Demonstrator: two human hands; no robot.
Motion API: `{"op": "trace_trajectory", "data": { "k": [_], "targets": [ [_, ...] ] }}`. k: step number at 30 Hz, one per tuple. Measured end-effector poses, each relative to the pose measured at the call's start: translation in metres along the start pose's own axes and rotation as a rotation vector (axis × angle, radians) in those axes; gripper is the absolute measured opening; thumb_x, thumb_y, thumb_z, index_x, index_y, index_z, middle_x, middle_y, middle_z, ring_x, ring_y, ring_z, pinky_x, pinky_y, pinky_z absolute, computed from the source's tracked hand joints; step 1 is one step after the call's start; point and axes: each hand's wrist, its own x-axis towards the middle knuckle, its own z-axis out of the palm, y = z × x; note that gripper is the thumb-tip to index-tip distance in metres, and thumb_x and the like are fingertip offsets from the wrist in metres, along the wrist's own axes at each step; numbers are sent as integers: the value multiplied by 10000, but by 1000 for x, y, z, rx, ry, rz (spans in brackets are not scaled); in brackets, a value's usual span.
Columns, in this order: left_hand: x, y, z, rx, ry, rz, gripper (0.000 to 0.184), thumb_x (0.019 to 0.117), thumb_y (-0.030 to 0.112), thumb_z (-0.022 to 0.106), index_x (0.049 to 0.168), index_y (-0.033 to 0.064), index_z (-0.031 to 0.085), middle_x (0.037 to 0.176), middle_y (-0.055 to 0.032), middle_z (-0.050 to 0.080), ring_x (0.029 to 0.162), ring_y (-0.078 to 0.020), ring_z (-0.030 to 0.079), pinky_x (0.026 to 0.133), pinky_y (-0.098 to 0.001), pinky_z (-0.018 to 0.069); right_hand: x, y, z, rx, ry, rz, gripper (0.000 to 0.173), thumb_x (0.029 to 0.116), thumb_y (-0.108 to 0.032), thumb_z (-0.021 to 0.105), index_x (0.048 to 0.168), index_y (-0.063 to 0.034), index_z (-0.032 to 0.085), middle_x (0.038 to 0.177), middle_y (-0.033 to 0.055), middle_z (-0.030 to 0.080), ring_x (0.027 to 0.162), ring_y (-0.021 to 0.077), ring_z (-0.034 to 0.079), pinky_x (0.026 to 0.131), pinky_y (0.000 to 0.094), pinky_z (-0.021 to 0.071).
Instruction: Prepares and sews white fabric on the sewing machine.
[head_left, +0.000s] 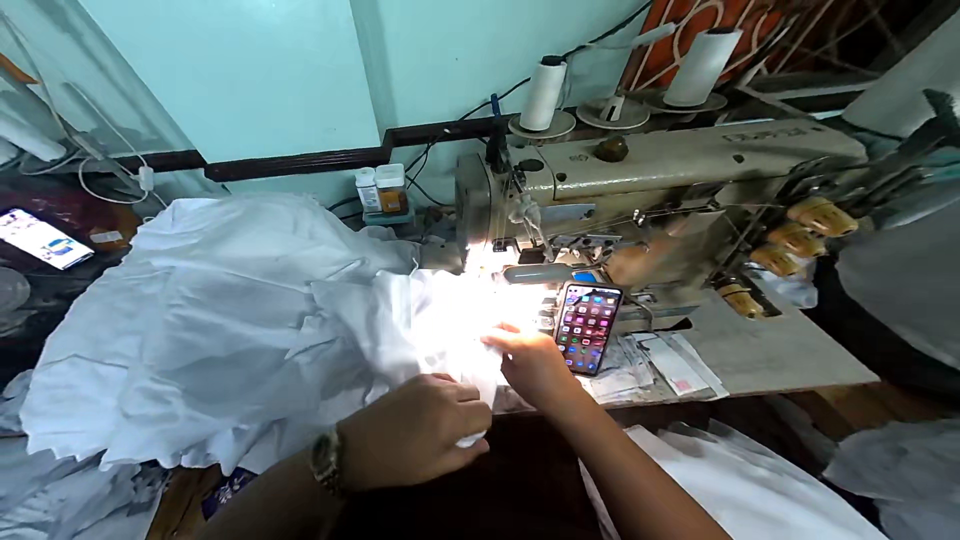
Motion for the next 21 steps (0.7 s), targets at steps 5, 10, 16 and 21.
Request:
{"op": "trace_trajectory", "data": {
  "k": [5,10,16,21],
  "targets": [
    [-2,-10,31,107,199,-30,384,956,486,681,1005,105,653,979,-61,672,960,-191,649,919,-348,513,-52,-26,-8,35,32,-101,180,915,-147,630,993,-158,791,994,37,740,759,146,714,576,318,591],
    [-7,-73,67,530,285,-184,199,919,127,658,1111,123,710,1031,-108,716,1084,-348,680,1104,-715,351,-58,-30,-23,-45,31,-150,273,905,-131,605,1103,-160,792,1124,43,756,957,180,738,758,351,618],
    [-14,-59,34,576,360,-240,170,917,80,604,983,186,719,998,-22,716,1184,-288,636,1135,-687,306,-57,-23,-33,-79,131,-170,277,975,-159,557,1143,-174,777,1154,36,750,1050,160,706,875,296,583],
    [-20,-55,37,566,293,-189,126,930,71,590,926,156,683,993,-19,727,1206,-308,632,1124,-703,312,-65,-19,-25,-66,39,-133,287,906,-136,601,1111,-201,791,1145,38,736,997,210,698,794,335,600]
  ]
}}
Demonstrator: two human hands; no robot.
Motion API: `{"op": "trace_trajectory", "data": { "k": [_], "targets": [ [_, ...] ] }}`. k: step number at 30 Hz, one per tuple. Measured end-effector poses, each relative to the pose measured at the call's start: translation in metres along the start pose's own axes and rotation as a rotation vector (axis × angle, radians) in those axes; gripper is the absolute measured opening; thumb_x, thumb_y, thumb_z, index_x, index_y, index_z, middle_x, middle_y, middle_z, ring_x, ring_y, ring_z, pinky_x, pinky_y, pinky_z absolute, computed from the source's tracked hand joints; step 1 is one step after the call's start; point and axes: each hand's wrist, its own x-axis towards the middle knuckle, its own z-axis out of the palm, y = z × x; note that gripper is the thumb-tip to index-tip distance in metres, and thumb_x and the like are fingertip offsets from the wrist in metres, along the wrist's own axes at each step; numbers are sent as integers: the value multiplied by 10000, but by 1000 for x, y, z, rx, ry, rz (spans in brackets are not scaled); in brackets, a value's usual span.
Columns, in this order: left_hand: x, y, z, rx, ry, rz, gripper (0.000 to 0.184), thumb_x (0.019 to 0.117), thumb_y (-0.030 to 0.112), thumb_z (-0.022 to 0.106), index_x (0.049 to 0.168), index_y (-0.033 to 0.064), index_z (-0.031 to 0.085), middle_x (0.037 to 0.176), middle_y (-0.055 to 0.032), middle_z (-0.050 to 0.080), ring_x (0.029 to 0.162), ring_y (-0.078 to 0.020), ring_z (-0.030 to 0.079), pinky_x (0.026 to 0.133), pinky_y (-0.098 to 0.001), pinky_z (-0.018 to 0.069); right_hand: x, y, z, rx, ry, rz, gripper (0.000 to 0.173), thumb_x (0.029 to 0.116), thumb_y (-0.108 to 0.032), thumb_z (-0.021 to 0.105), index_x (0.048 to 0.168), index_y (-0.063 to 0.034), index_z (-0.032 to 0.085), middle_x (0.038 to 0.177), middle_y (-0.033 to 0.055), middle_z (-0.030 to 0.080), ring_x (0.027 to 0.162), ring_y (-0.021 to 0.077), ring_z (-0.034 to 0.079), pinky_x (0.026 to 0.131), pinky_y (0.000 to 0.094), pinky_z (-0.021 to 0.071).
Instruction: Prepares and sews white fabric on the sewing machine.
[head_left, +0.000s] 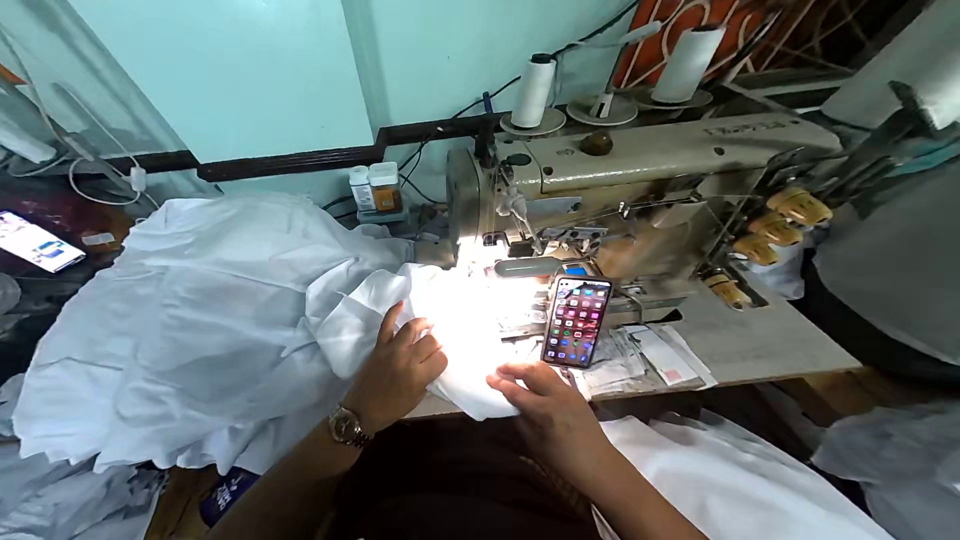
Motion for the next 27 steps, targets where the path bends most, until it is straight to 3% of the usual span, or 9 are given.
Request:
{"op": "trace_trajectory", "data": {
  "k": [4,6,13,19,23,27],
  "targets": [
    [-2,3,-2,-26,-6,1,109,943,103,587,924,162,676,992,-14,721,1216,-309,620,1132,-701,302,0,1,-7,19,45,-28,280,981,-158,572,1184,-202,759,1177,35,714,1078,170,657,911,281,552],
    [-2,4,-3,-25,10,-6,114,944,100,582,930,161,678,1002,-17,722,1216,-304,621,1133,-693,304,-1,3,-6,29,56,-50,273,980,-145,566,1160,-184,768,1177,23,724,1099,163,654,949,275,535],
    [-4,3,1,-23,-23,-26,107,944,94,577,942,139,674,1077,-30,733,1246,-308,618,1138,-699,307,0,3,-4,76,24,-71,267,983,-110,547,1118,-150,773,1186,14,732,1089,150,663,946,260,539],
    [-2,0,1,-25,-22,-9,86,939,108,590,905,141,661,967,-43,720,1188,-308,644,1142,-692,308,-2,6,2,79,9,-45,262,974,-107,541,1099,-139,769,1175,18,738,1077,145,683,935,260,555],
    [10,-12,1,32,-15,-18,88,903,70,592,865,122,651,861,-69,694,1098,-334,676,1116,-698,340,16,14,3,39,-22,-31,251,965,-121,536,1044,-127,774,1136,27,750,1014,157,715,842,291,594],
    [33,-32,1,81,-125,-75,57,879,46,640,878,85,682,900,-96,705,1132,-344,662,1148,-692,302,45,23,9,-30,-61,3,197,955,-120,556,887,-100,740,1006,48,763,861,197,745,681,364,616]
  ]
}}
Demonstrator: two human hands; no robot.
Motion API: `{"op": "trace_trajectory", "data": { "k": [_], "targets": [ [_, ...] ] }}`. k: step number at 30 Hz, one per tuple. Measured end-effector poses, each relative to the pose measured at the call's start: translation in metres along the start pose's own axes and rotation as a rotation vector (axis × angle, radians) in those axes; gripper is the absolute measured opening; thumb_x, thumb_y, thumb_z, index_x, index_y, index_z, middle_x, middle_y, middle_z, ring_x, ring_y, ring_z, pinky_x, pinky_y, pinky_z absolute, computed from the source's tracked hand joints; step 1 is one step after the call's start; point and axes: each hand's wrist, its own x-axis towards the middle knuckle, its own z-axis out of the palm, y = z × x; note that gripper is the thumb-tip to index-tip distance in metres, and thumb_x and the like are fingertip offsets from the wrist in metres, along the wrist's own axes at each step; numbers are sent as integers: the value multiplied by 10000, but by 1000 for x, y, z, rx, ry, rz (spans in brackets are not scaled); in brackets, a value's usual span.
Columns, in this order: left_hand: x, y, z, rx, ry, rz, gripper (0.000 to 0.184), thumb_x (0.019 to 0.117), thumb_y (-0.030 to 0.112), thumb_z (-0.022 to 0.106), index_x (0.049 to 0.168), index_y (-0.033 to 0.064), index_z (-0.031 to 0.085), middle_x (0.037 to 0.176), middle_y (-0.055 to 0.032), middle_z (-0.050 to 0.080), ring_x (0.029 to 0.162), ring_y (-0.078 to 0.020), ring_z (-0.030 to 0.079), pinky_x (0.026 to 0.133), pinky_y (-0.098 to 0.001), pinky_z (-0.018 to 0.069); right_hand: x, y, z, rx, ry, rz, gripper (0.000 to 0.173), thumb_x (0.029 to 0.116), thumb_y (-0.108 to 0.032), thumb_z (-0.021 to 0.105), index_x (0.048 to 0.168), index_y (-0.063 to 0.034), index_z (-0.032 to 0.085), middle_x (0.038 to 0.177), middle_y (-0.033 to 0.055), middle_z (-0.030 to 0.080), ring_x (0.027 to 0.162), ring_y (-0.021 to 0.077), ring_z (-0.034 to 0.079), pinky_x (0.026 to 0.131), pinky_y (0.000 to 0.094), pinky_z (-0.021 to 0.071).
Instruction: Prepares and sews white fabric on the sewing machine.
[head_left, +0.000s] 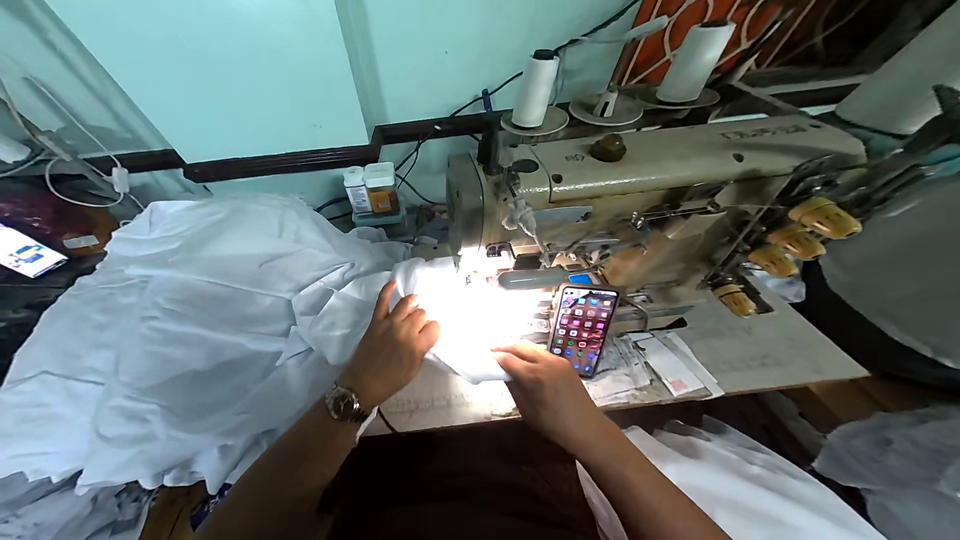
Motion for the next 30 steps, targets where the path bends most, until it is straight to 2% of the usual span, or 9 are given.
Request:
{"op": "trace_trajectory", "data": {
  "k": [3,6,8,10,13,16,18,23,30],
  "targets": [
    [17,-11,4,18,-66,-32,80,870,37,687,928,67,733,935,-96,721,1160,-327,651,1175,-676,268,18,8,3,-52,-17,19,203,945,-132,578,782,-78,687,810,80,722,693,242,717,557,413,575],
    [27,-9,2,36,-126,-94,159,876,45,704,1026,70,752,1035,-103,728,1231,-324,619,1186,-674,246,25,16,12,-82,3,46,235,937,-165,609,754,-52,704,708,109,680,641,285,699,530,465,555],
    [26,2,-3,16,-165,-87,279,852,89,748,1129,59,741,1215,-133,703,1324,-348,564,1175,-701,242,23,18,16,-71,16,55,229,930,-164,617,750,-51,704,705,113,681,642,287,702,536,473,558],
    [21,13,-5,-23,-170,-36,311,835,142,771,1131,61,718,1309,-124,668,1373,-337,527,1164,-708,264,21,15,17,-36,28,65,204,948,-158,602,813,-75,731,797,87,720,703,251,719,584,439,588],
    [16,19,4,-45,-205,-9,207,865,114,720,1066,62,716,1201,-96,706,1343,-320,553,1178,-697,250,19,14,17,-17,50,71,202,955,-149,582,872,-89,756,878,75,750,750,230,736,609,416,601],
    [18,18,9,-48,-240,-51,207,875,64,687,1079,40,718,1220,-108,698,1318,-316,574,1174,-693,255,21,14,18,-61,41,72,196,950,-141,590,841,-76,740,838,87,735,729,248,728,592,426,591],
    [19,19,10,-45,-249,-71,267,886,73,671,1148,37,712,1253,-116,689,1321,-317,573,1179,-688,251,22,16,21,-97,52,68,194,930,-134,598,822,-63,742,769,103,718,682,274,721,559,452,576],
    [21,16,13,-45,-276,-104,404,867,172,706,1248,40,688,1328,-124,660,1345,-316,557,1190,-669,237,23,17,25,-166,73,73,231,912,-153,596,779,-38,747,594,128,641,571,319,686,495,484,531],
    [23,7,16,-146,-277,-138,567,845,350,748,1301,25,660,1397,-139,621,1397,-314,507,1205,-609,263,26,14,26,-171,56,114,249,925,-149,597,760,-25,736,598,141,649,587,333,698,517,497,541]
  ]
}}
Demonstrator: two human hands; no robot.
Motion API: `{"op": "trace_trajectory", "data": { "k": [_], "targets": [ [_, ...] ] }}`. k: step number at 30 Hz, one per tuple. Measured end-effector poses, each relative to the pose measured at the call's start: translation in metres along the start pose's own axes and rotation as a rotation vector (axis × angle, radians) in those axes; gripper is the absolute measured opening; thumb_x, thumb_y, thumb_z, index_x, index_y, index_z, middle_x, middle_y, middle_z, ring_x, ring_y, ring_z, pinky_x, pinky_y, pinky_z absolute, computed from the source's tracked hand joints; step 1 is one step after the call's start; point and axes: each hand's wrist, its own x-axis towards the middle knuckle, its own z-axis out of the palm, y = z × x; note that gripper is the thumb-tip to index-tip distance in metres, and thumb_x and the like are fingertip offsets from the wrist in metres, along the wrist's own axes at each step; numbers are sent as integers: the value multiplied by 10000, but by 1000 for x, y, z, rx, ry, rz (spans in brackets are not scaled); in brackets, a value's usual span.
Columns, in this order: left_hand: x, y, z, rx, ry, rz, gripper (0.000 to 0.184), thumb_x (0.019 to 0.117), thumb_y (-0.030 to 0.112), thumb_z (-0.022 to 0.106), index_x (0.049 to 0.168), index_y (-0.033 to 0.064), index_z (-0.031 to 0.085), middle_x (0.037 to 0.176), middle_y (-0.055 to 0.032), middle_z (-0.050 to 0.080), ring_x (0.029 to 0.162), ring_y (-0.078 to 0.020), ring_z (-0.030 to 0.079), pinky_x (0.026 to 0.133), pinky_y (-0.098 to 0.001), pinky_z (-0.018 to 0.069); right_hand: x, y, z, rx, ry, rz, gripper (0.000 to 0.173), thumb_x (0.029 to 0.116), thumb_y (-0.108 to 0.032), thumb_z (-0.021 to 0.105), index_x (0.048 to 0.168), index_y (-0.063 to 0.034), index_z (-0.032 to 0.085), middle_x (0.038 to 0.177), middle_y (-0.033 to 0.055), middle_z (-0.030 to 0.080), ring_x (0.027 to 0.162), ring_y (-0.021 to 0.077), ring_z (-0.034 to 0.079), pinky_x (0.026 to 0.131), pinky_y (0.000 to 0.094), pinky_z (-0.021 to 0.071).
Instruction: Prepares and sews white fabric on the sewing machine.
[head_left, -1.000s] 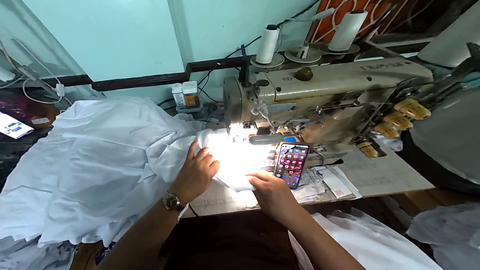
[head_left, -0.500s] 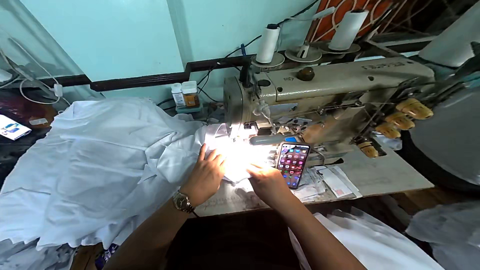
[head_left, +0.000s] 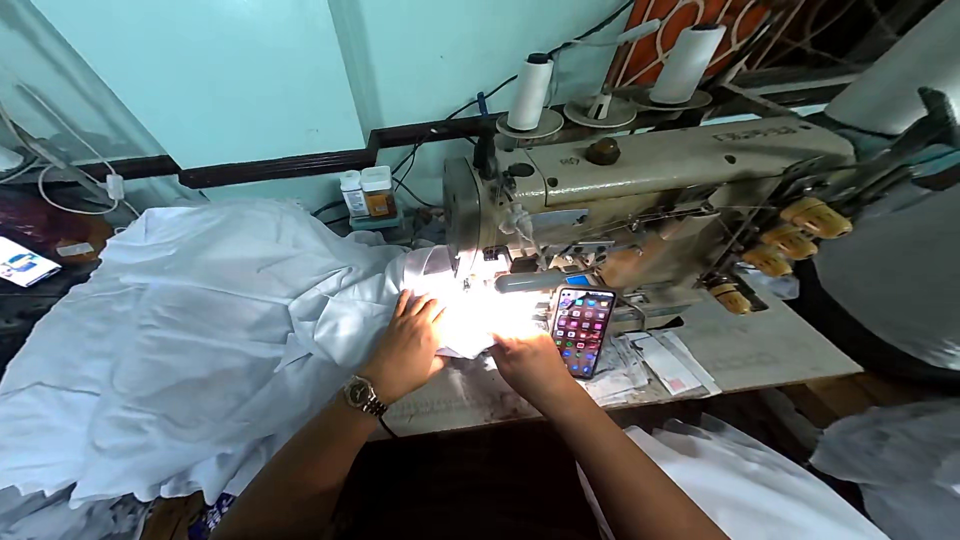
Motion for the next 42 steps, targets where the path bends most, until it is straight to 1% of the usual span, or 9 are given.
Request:
{"op": "trace_trajectory", "data": {
  "k": [3,6,10,13,18,24,30,34,42],
  "targets": [
    [1,-2,2,-27,-5,-12,587,868,397,721,1319,27,654,1414,-133,612,1411,-309,491,1215,-592,254,-1,0,1,7,10,5,247,923,-155,604,763,-24,737,602,140,654,589,329,701,516,502,543],
    [0,-1,5,-22,27,-17,614,872,436,712,1330,32,649,1402,-126,620,1397,-302,505,1213,-581,270,-2,0,3,15,33,9,244,921,-158,606,766,-27,741,604,133,658,588,316,703,521,489,550],
    [0,1,2,-13,-1,-38,679,884,539,683,1344,41,644,1428,-124,603,1418,-297,484,1218,-581,259,-2,-1,3,9,27,16,238,920,-155,604,778,-28,747,611,129,663,593,310,705,523,480,550],
    [1,3,1,-17,-6,-47,707,876,549,686,1357,33,633,1428,-125,602,1404,-300,495,1213,-579,261,-2,-1,3,13,33,14,232,911,-148,608,772,-25,746,603,131,658,587,311,703,515,478,545],
    [2,6,-1,-21,-10,-65,805,867,592,683,1426,23,574,1452,-132,584,1409,-304,490,1217,-575,256,-2,-1,4,18,29,19,245,926,-161,590,810,-35,764,594,117,653,574,300,696,505,468,540],
    [2,7,2,-5,11,-67,803,862,625,667,1388,23,600,1427,-126,598,1392,-307,503,1210,-574,268,-2,-1,3,27,29,27,232,919,-164,601,838,-36,777,612,119,666,585,292,702,520,468,551],
    [3,8,2,10,18,-69,827,856,649,663,1406,36,594,1418,-131,600,1382,-320,507,1203,-578,282,-2,-1,4,38,46,26,237,924,-158,593,897,-44,799,630,110,683,588,279,705,524,446,553],
    [4,8,5,7,43,-67,825,845,667,666,1385,45,615,1405,-142,608,1367,-336,520,1187,-596,306,-2,-3,2,63,33,40,225,913,-140,606,937,-33,802,660,125,701,613,301,717,548,473,566],
    [4,9,5,16,64,-68,786,836,643,688,1327,30,649,1386,-138,621,1350,-331,533,1188,-577,313,-2,-2,3,76,56,37,223,913,-146,602,921,-36,795,678,116,709,626,278,721,561,449,574]
  ]
}}
